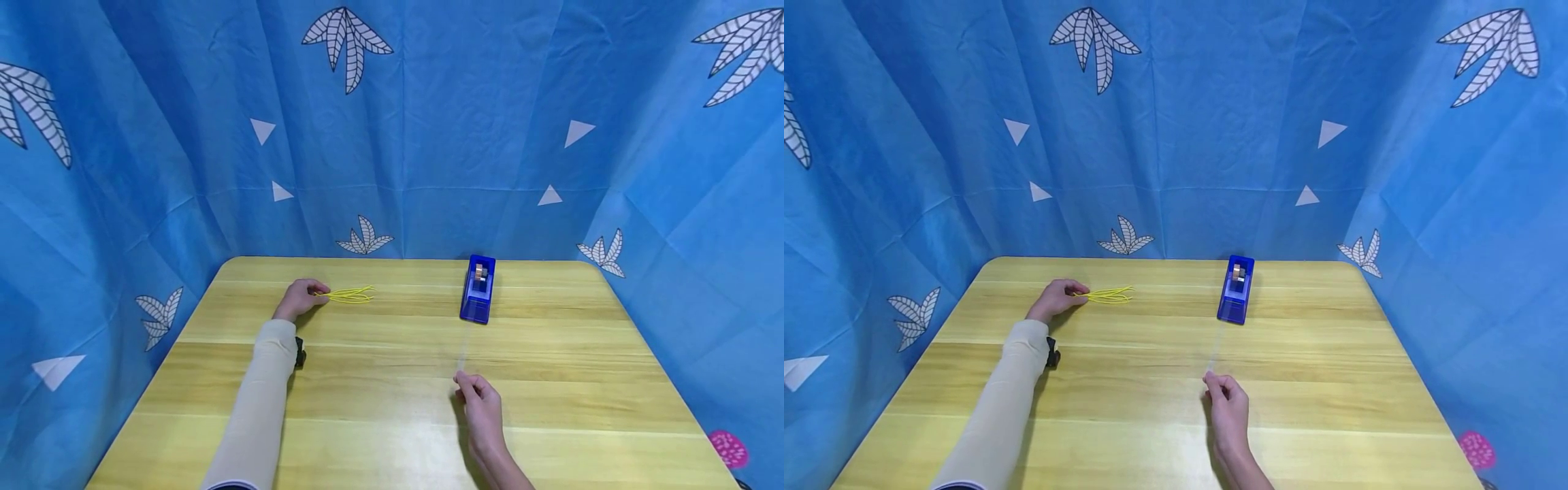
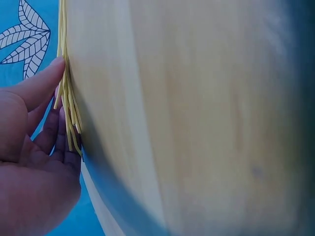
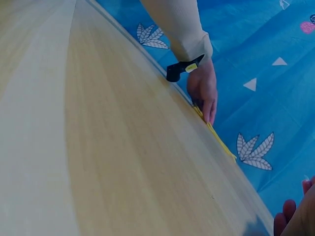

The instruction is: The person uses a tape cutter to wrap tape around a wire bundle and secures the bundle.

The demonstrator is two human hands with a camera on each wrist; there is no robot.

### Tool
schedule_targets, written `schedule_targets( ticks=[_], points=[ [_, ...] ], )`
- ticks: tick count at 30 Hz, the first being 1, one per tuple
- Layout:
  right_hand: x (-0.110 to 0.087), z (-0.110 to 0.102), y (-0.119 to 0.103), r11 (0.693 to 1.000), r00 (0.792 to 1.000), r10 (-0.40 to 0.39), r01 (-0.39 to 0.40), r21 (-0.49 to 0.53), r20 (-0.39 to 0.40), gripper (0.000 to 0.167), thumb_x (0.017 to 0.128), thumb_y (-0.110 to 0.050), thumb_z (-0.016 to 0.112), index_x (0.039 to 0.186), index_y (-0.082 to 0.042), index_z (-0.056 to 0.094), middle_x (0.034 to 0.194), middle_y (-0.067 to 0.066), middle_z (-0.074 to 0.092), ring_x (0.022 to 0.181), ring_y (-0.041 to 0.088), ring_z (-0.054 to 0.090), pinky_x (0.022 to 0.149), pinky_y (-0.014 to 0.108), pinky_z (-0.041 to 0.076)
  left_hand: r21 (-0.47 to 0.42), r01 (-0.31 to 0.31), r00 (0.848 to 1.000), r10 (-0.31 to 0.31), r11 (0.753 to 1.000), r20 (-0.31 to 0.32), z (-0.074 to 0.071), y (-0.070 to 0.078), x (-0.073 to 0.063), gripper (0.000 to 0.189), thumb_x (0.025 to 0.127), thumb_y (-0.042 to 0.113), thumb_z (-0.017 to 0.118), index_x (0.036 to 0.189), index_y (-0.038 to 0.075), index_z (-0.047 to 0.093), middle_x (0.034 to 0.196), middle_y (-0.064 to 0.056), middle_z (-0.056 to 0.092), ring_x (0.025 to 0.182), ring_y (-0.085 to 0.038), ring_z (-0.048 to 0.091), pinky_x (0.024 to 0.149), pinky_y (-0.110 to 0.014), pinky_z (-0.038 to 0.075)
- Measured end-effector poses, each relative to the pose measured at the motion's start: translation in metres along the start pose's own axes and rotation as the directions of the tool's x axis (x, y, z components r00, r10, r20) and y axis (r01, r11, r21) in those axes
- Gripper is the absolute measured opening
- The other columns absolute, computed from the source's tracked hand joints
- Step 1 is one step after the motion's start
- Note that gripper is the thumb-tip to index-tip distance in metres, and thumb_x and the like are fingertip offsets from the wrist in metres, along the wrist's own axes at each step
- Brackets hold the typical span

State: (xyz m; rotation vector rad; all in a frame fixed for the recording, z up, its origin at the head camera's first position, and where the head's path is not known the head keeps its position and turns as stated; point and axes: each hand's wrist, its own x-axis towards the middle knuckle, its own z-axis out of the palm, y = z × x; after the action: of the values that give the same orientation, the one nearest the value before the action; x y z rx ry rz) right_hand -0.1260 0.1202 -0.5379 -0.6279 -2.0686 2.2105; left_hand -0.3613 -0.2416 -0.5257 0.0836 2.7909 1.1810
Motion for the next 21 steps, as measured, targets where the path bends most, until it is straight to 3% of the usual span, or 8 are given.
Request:
schedule_targets(
  ticks=[15,21],
  points=[
    [0.001,-0.0001,-0.0013,1.0,1.0,0.0,0.0,0.018,0.004,0.027,0.105,-0.022,0.061,0.093,0.002,0.066,0.098,0.0,0.064,0.087,0.012,0.058,0.083,0.021,0.049,0.051,-0.031,1.0,0.031,0.998,0.001,-0.002,0.0037,-0.0037,0.016,0.096,0.01,0.073,0.11,0.003,0.077,0.119,-0.019,0.072,0.109,-0.035,0.064,0.101,-0.05,0.05],
    [0.0016,0.0003,-0.0005,1.0,1.0,0.007,-0.007,0.002,0.002,0.027,0.105,-0.021,0.061,0.094,0.003,0.065,0.1,0.002,0.064,0.089,0.013,0.058,0.083,0.021,0.049,0.071,-0.027,1.0,0.027,0.997,0.002,0.0014,0.0025,-0.0009,0.02,0.093,0.019,0.079,0.108,0.006,0.077,0.104,-0.013,0.072,0.095,-0.027,0.063,0.089,-0.042,0.052]
  ],
)
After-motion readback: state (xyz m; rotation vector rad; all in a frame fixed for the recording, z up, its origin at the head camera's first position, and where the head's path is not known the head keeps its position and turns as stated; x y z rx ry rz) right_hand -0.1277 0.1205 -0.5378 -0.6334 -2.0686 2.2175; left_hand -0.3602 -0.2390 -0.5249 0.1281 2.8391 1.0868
